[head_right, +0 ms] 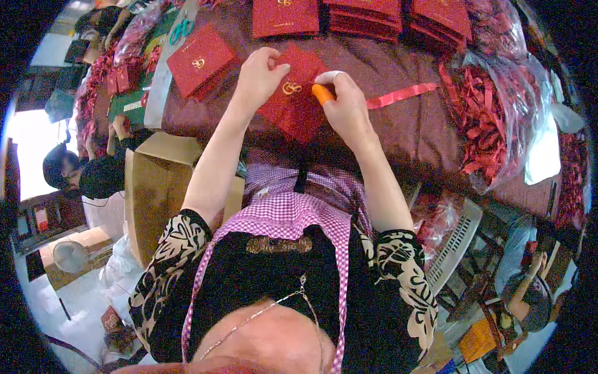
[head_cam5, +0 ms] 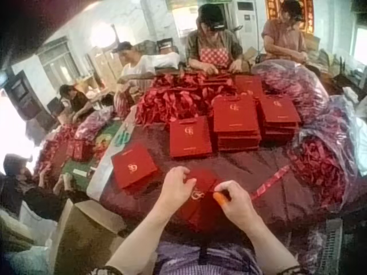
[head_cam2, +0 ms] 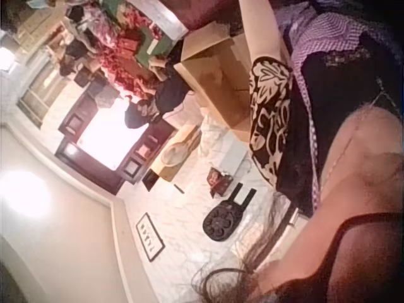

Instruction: The person attaches ribbons to red gift envelopes, folds their flaps, and stacks them on the table by hand.

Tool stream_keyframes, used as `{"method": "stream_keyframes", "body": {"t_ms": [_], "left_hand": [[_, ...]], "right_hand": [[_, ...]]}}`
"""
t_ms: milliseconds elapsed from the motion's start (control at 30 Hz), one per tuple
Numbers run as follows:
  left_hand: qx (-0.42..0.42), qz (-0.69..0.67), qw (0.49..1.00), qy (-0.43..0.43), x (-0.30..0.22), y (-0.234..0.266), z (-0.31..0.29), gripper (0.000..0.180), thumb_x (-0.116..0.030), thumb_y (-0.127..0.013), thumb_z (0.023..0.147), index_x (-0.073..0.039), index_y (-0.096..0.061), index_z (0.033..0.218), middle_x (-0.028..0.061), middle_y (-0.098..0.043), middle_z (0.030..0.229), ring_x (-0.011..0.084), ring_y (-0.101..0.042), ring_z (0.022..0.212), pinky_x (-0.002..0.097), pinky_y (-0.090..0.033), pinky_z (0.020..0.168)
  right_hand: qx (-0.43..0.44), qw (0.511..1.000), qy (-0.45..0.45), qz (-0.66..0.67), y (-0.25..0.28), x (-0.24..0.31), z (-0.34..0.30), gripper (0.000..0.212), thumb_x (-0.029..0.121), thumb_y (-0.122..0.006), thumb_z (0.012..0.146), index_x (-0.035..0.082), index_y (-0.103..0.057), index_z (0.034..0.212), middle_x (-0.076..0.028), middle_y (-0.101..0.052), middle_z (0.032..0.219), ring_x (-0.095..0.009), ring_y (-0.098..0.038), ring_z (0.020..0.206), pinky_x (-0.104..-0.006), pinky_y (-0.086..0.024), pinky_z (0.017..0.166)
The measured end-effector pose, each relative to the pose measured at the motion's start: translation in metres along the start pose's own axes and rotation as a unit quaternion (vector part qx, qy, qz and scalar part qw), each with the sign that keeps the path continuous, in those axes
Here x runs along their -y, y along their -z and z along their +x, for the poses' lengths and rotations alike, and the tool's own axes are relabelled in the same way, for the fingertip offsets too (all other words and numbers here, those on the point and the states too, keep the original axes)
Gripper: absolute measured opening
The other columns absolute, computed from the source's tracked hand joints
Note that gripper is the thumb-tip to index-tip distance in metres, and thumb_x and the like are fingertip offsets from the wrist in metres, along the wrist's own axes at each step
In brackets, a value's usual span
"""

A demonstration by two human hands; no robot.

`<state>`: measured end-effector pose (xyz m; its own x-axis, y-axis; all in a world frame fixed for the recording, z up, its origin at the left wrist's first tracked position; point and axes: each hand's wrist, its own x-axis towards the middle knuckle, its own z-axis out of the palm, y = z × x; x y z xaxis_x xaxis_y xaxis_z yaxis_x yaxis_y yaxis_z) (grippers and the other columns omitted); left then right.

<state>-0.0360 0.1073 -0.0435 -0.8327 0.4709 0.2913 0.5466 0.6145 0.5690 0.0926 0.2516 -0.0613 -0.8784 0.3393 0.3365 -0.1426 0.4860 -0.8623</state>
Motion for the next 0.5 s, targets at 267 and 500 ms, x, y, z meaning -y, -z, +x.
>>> {"method": "stream_keyframes", "body": {"t_ms": [267,500], "left_hand": [[0.027,-0.152,0.988,0.020,-0.024,0.024,-0.015,0.024,-0.010,-0.064,0.078,0.003,-0.063,0.099,0.0088,-0.064,0.076,0.0130,-0.059,0.071,0.0274,-0.048,0.067],[-0.004,-0.176,0.984,0.030,-0.036,0.030,-0.023,0.019,-0.008,-0.062,0.078,0.003,-0.064,0.094,0.0142,-0.065,0.079,0.0192,-0.063,0.072,0.0304,-0.050,0.068]], "right_hand": [[-0.054,0.989,0.091,-0.106,0.001,0.025,0.007,0.016,0.004,-0.065,0.079,0.004,-0.062,0.094,-0.009,-0.065,0.091,-0.022,-0.059,0.084,-0.0318,-0.046,0.076],[-0.079,0.974,0.140,-0.160,-0.006,0.031,0.014,0.015,0.009,-0.069,0.075,0.008,-0.064,0.089,-0.006,-0.066,0.088,-0.024,-0.058,0.082,-0.0347,-0.040,0.080]]}}
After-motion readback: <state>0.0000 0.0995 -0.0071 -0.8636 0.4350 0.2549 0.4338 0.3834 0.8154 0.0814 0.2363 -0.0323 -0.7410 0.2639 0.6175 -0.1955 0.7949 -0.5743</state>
